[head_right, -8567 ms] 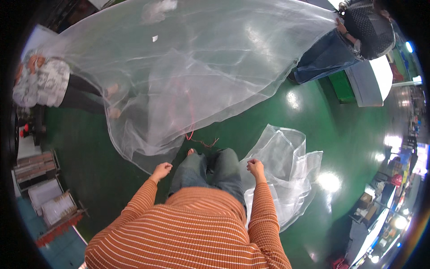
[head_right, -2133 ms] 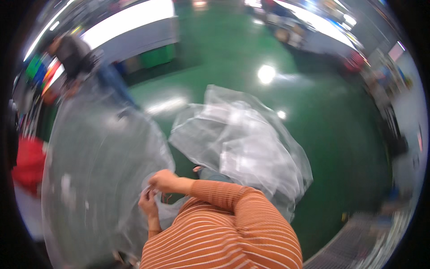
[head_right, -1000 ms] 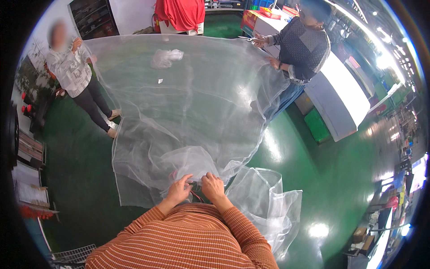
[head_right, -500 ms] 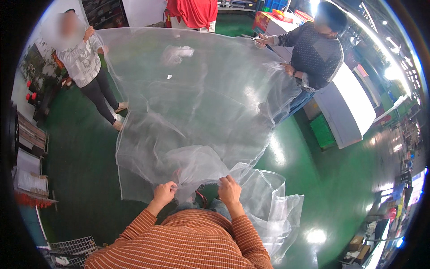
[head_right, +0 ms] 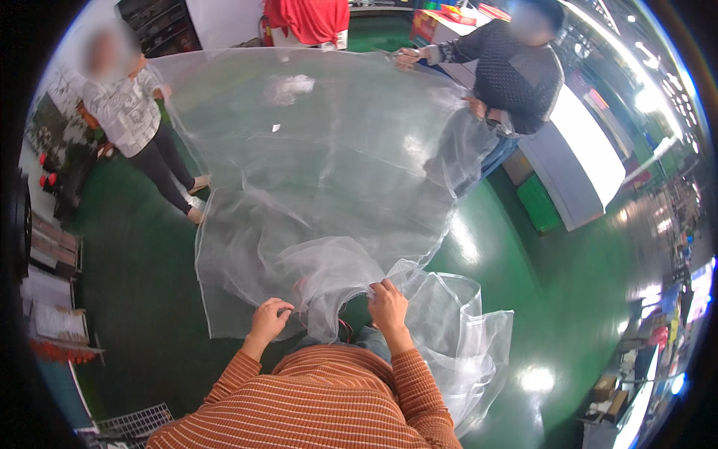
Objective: The person holds and unfolds a large piece of white sheer fabric with two other people. They then pick up a small plastic bag containing zip ties, open it, and remove a few ties before returning to handling the fabric.
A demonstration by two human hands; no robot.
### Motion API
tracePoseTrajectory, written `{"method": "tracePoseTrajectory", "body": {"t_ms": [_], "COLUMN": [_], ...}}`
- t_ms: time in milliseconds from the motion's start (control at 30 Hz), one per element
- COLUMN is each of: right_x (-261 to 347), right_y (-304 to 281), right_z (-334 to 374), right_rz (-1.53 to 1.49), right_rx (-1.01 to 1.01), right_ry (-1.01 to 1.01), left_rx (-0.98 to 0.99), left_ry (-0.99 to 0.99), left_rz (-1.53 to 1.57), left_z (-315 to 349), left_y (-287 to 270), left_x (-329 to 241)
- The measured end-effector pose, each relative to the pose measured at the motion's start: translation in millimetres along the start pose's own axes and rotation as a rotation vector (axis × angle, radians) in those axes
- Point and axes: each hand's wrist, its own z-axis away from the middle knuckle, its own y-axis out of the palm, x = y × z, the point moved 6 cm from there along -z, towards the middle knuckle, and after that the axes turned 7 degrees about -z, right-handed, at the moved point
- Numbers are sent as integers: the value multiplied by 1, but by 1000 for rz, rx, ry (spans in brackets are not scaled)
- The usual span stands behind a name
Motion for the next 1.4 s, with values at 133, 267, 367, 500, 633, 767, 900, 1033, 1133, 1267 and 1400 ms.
{"method": "tracePoseTrajectory", "body": {"t_ms": [133,267,367,500,633,767,900,1033,1133,1267,1400], "right_x": [-2,-13,-19,-26,-14,-11,-36,-36,-61,-71,-41], "right_y": [-9,-21,-26,-20,-20,-23,-21,-43,-46,-18,22], "right_z": [6,17,24,27,23,28,44,58,103,188,296], "right_rz": [8,27,11,2,-31,-30,-55,-32,26,-9,-48], "right_rx": [0,-36,-57,-33,42,11,71,26,-67,-197,-266], "right_ry": [36,51,75,93,56,-55,42,142,323,592,951], "left_rx": [-76,-17,73,219,237,214,140,150,208,225,354], "left_ry": [73,124,263,435,567,639,715,717,729,934,1076], "left_rz": [-14,-14,-55,-57,-112,-46,-21,-67,-214,-251,-335], "left_z": [-16,-34,-45,-37,-25,-42,-56,-73,-74,-81,-73], "left_y": [-3,-2,12,30,63,102,119,126,139,155,171], "left_x": [-2,-24,-41,-94,-131,-140,-150,-132,-126,-96,-97]}}
